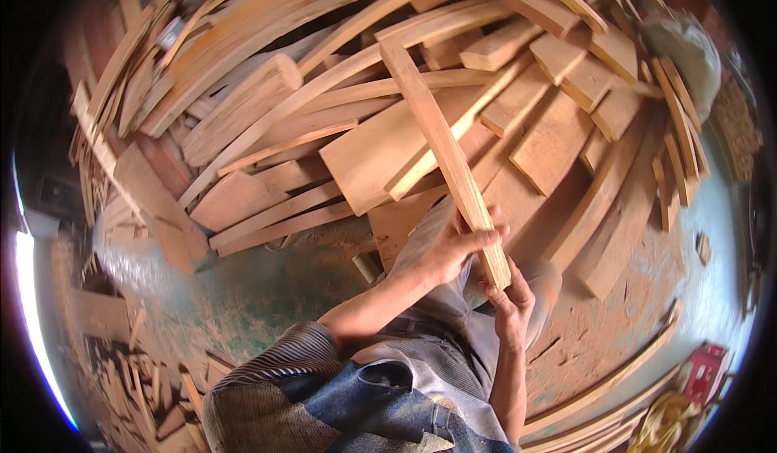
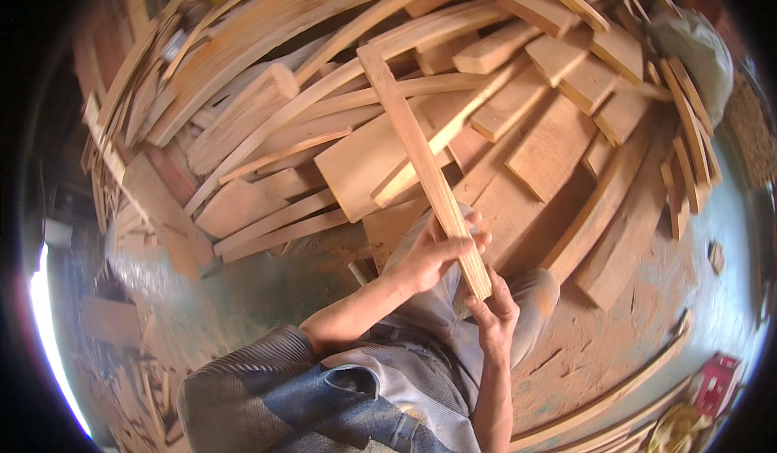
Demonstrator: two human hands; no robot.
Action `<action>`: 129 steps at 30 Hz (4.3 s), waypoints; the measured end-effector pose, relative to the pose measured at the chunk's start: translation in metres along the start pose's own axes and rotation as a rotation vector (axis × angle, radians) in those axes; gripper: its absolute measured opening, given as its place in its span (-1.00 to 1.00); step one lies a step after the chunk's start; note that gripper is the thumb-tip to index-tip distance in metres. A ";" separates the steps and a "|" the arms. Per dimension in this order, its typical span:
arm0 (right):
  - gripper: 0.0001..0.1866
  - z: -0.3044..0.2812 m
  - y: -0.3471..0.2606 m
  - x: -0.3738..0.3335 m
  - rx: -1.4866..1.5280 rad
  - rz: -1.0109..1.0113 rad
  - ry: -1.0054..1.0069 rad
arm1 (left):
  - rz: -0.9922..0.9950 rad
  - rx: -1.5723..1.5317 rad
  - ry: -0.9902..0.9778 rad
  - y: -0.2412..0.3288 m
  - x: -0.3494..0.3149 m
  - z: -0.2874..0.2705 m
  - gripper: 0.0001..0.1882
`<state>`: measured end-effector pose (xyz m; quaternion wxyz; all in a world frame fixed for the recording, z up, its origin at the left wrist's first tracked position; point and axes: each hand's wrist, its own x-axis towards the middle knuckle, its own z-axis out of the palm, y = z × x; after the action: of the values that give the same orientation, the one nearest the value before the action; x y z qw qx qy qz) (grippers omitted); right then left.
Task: The person sorts through a large pile of wooden planks on the floor, picking up individual pieces, turning them over, and setting them aside.
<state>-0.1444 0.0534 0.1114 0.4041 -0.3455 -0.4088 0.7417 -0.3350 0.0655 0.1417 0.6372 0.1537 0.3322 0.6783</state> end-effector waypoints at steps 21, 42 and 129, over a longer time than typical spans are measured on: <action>-0.77 -0.199 0.144 0.217 -0.682 0.320 -0.147 | 0.234 0.537 0.502 0.050 -0.169 -0.083 -0.37; -0.76 -0.257 0.198 0.248 -0.987 0.232 -0.167 | 0.319 1.198 2.998 0.310 -0.728 -0.172 -0.33; -0.49 -0.164 -0.113 0.428 -0.025 -0.025 0.515 | -0.013 2.186 0.272 0.092 0.194 -0.137 -0.29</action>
<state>-0.1562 0.5225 0.0637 0.4999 -0.5229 -0.3058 0.6190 -0.5190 0.2211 0.0596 0.1192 0.5570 0.8215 0.0262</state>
